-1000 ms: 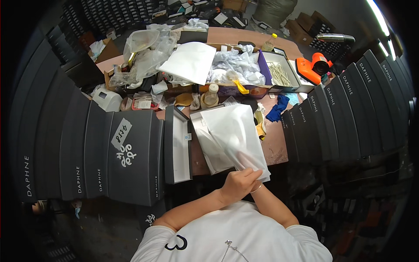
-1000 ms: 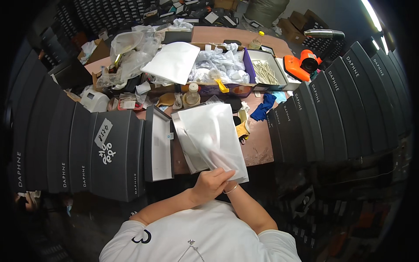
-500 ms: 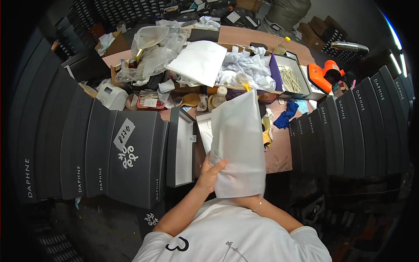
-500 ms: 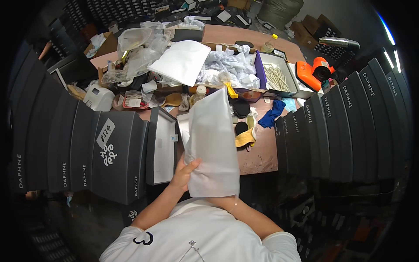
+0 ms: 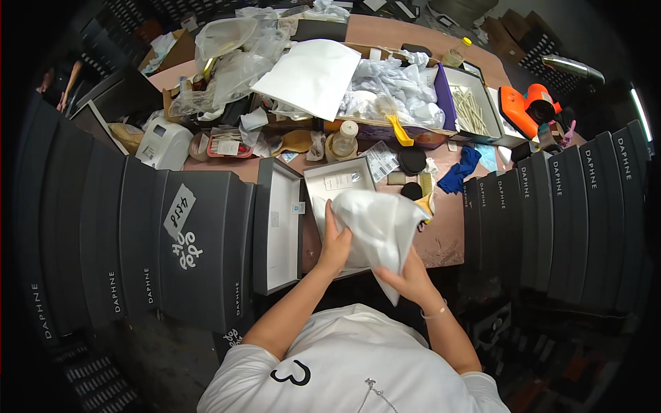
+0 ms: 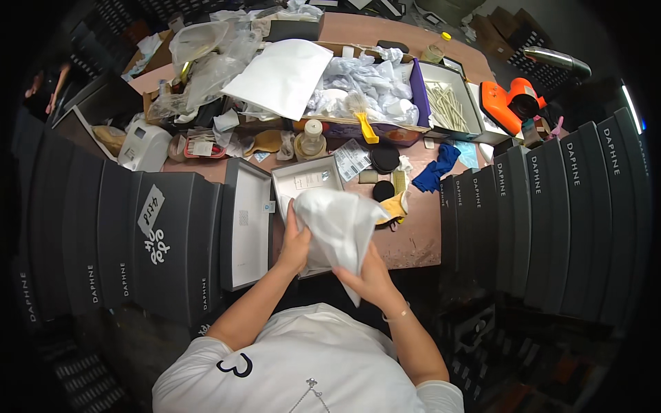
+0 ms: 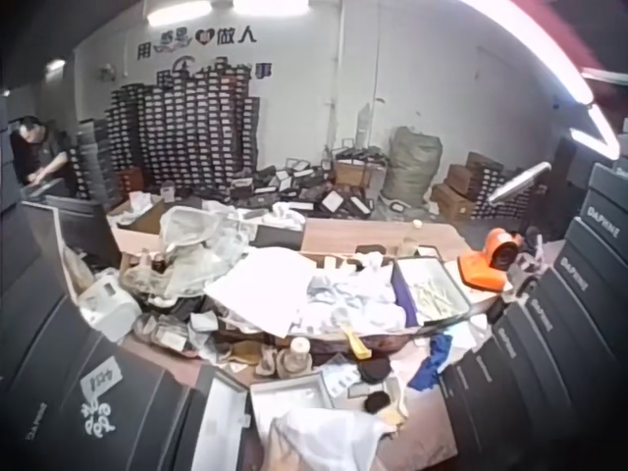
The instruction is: Checking, cleaning, wrapping, and packing shoes into boxes in a manufacturing environment.
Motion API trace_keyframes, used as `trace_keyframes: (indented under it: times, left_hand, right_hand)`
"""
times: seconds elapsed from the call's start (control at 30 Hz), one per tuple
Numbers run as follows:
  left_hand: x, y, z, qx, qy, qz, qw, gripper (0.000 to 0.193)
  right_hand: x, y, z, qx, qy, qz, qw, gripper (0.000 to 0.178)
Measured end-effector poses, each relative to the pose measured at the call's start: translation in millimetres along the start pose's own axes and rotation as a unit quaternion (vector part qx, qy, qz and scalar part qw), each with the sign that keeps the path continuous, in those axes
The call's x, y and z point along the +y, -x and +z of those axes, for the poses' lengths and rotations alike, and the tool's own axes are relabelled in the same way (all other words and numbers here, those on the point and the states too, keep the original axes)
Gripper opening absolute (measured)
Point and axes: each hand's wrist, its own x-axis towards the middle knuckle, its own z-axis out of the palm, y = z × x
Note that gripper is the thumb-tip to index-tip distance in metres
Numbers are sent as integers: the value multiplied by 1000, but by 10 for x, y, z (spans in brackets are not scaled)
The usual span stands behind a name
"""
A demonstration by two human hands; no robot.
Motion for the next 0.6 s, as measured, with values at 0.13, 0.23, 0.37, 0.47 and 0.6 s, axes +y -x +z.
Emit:
trace_keyframes:
  times: [0.13, 0.23, 0.37, 0.47, 0.6]
  left_hand:
    - [-19, -187, -190, -147, -420, -9, 896, 48]
    - [-134, 35, -578, -237, -614, 171, 733, 34]
    - [93, 336, -618, -290, -682, 204, 640, 25]
    - [350, 384, -590, -363, -666, 63, 649, 22]
    - [37, 81, -994, -1, -458, 165, 873, 34]
  right_hand:
    - [508, -718, 446, 38, 324, -29, 945, 77]
    - [895, -874, 631, 5, 445, -52, 894, 78]
    - [888, -821, 586, -31, 379, 50, 923, 83]
    - [804, -472, 715, -55, 394, 59, 916, 81]
    - [840, -304, 816, -32, 378, 54, 924, 78]
